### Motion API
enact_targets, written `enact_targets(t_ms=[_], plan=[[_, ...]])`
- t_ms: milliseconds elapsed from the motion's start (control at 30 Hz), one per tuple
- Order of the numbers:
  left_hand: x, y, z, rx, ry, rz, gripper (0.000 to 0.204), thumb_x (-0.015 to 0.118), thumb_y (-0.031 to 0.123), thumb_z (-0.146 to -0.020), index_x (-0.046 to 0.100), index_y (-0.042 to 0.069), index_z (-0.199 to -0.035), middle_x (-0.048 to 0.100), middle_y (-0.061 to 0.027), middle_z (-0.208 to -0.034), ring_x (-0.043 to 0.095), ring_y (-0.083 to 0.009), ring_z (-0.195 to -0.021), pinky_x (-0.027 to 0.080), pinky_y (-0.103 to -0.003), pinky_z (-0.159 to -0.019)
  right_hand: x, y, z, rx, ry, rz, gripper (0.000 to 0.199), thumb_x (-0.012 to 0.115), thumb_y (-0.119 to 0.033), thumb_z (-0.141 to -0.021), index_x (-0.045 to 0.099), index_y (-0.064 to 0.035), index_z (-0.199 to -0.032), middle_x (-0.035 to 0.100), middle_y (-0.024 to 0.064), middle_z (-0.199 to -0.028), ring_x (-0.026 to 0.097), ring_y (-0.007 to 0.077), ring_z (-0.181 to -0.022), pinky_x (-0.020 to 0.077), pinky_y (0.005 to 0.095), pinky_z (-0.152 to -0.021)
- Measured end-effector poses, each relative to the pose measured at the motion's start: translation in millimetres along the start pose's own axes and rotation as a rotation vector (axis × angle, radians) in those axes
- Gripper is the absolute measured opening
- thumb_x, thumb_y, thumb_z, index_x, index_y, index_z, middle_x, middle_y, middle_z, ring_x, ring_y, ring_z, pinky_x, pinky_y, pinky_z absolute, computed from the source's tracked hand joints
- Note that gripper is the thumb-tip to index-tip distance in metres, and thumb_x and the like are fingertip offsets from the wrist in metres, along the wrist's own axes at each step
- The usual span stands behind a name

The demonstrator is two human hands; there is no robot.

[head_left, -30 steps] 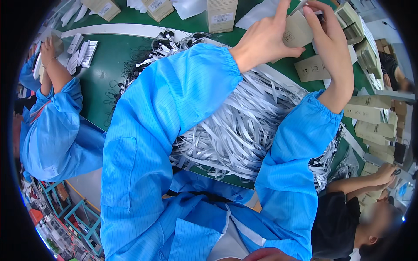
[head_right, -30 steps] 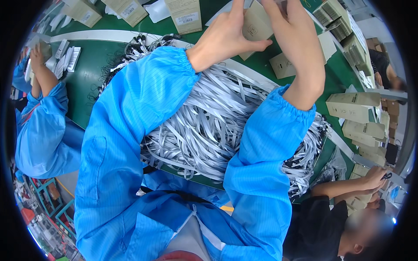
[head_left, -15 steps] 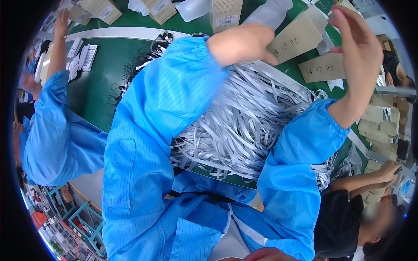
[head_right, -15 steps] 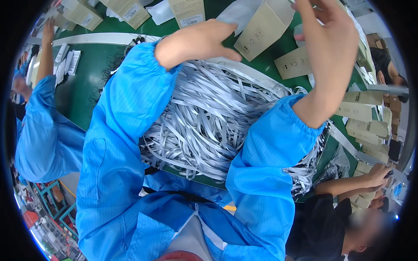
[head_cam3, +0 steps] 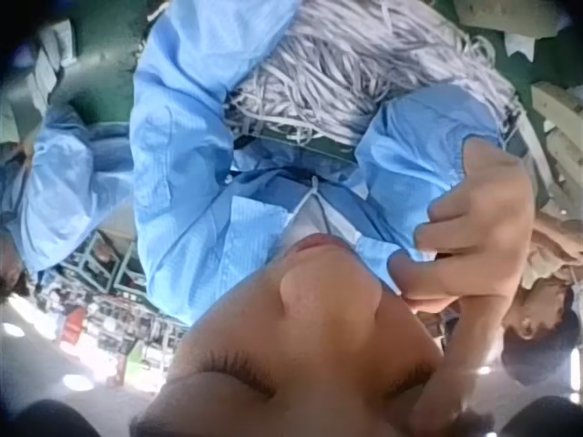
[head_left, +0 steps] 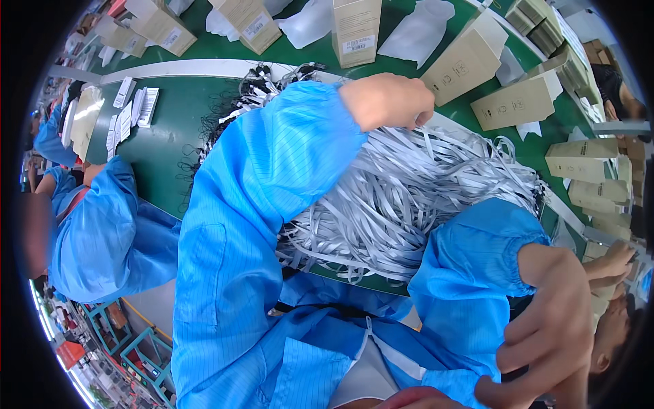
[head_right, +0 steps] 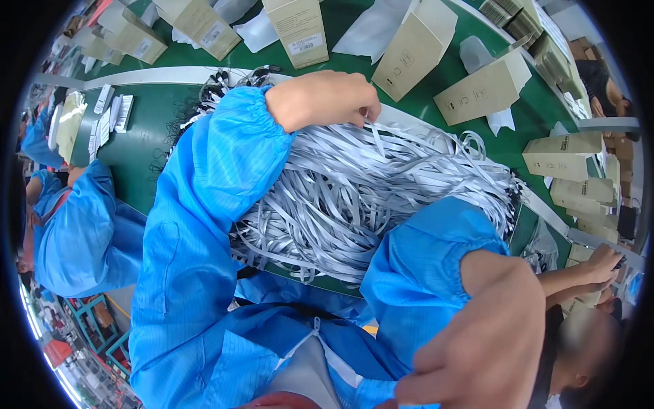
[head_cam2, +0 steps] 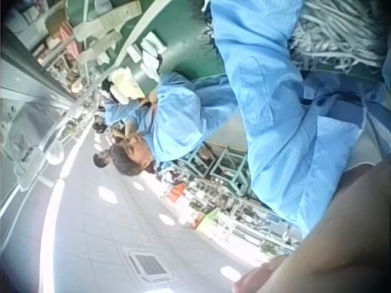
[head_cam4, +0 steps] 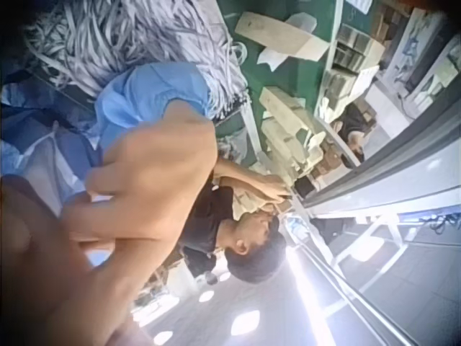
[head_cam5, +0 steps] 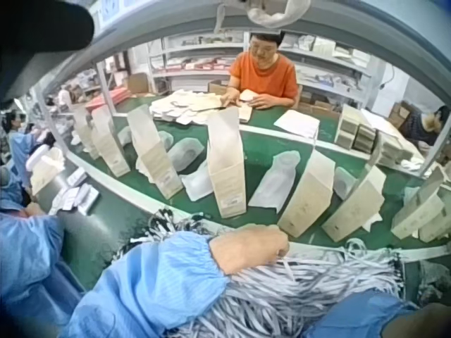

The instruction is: Manually coil white electronic cables and place them into individual cardboard boxes on an assembly line.

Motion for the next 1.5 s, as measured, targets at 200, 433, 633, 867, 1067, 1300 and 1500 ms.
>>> enact_targets(t_ms=[200, 433, 633, 867, 1067, 1300, 1500], plan=[[-4, 11, 3, 0.069, 0.028, -0.032, 0.014, 0.075, 0.014, -0.078, 0.076, 0.009, -0.091, 0.072, -0.0107, -0.101, 0.071, -0.0332, -0.089, 0.056, -0.043, -0.075, 18, 6, -16, 0.001, -0.084, -0.146, 0.059, 0.066, -0.011, -0.082, 0.063, -0.0257, -0.139, 0.044, -0.0024, -0.060, 0.031, 0.0035, -0.041, 0.0188, 0.0178, -0.039], [-56, 29, 28, 0.218, 0.334, -0.148, 0.017, 0.074, 0.017, -0.082, 0.075, 0.004, -0.093, 0.071, -0.0151, -0.081, 0.069, -0.0352, -0.080, 0.054, -0.043, -0.072, 11, 23, -10, 0.061, -0.093, -0.015, 0.041, 0.066, -0.013, -0.083, 0.070, -0.0195, -0.123, 0.049, -0.0019, -0.062, 0.037, 0.0057, -0.042, 0.0226, 0.0201, -0.039], [-118, 76, 78, 0.423, 0.511, -0.115, 0.043, 0.071, 0.015, -0.090, 0.060, -0.005, -0.126, 0.071, -0.0232, -0.080, 0.070, -0.0356, -0.068, 0.056, -0.039, -0.061, 14, 1, 21, 0.056, 0.007, 0.358, 0.013, 0.073, -0.018, -0.089, 0.077, -0.0135, -0.099, 0.068, -0.0004, -0.069, 0.052, 0.0081, -0.045, 0.0321, 0.0227, -0.041], [-146, 67, 97, 0.033, 0.702, 0.463, 0.018, 0.061, 0.006, -0.098, 0.071, -0.006, -0.104, 0.071, -0.0097, -0.072, 0.067, -0.0108, -0.059, 0.053, -0.022, -0.053, -88, 73, 73, 1.172, 0.601, 0.981, 0.066, 0.081, -0.016, -0.081, 0.054, -0.0046, -0.140, 0.070, 0.0068, -0.098, 0.064, 0.0101, -0.078, 0.0482, 0.0242, -0.069], [-153, 72, 113, 0.253, 0.871, 0.874, 0.022, 0.057, 0.009, -0.102, 0.070, -0.007, -0.110, 0.073, -0.0121, -0.080, 0.070, -0.0116, -0.061, 0.057, -0.020, -0.058, -85, 154, 23, 0.223, 0.366, 0.417, 0.029, 0.072, -0.030, -0.094, 0.061, -0.0030, -0.094, 0.063, 0.0010, -0.076, 0.061, 0.0074, -0.070, 0.0429, 0.0249, -0.056], [-210, -5, 214, -0.158, 1.408, 0.438, 0.046, 0.066, 0.016, -0.098, 0.053, -0.003, -0.139, 0.073, -0.0179, -0.107, 0.075, -0.0241, -0.089, 0.060, -0.023, -0.069, -103, 157, 51, 0.706, 0.329, -0.285, 0.036, 0.072, -0.018, -0.094, 0.055, -0.0017, -0.122, 0.056, 0.0000, -0.083, 0.055, 0.0088, -0.075, 0.0429, 0.0234, -0.067], [-178, 18, 163, 0.150, 0.959, 0.355, 0.084, 0.080, 0.015, -0.087, 0.030, 0.002, -0.154, 0.059, -0.0203, -0.136, 0.056, -0.0289, -0.128, 0.049, -0.035, -0.102, -121, 112, 40, 0.469, 0.708, 0.452, 0.018, 0.065, -0.014, -0.097, 0.062, 0.0044, -0.099, 0.065, 0.0080, -0.093, 0.058, 0.0092, -0.071, 0.0441, 0.0240, -0.054]])
Point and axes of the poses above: each hand's wrist, its own z-axis away from the middle knuckle, its own x-axis out of the palm, y = z × x, the point moved 8 cm from there along -z, towards the middle knuckle
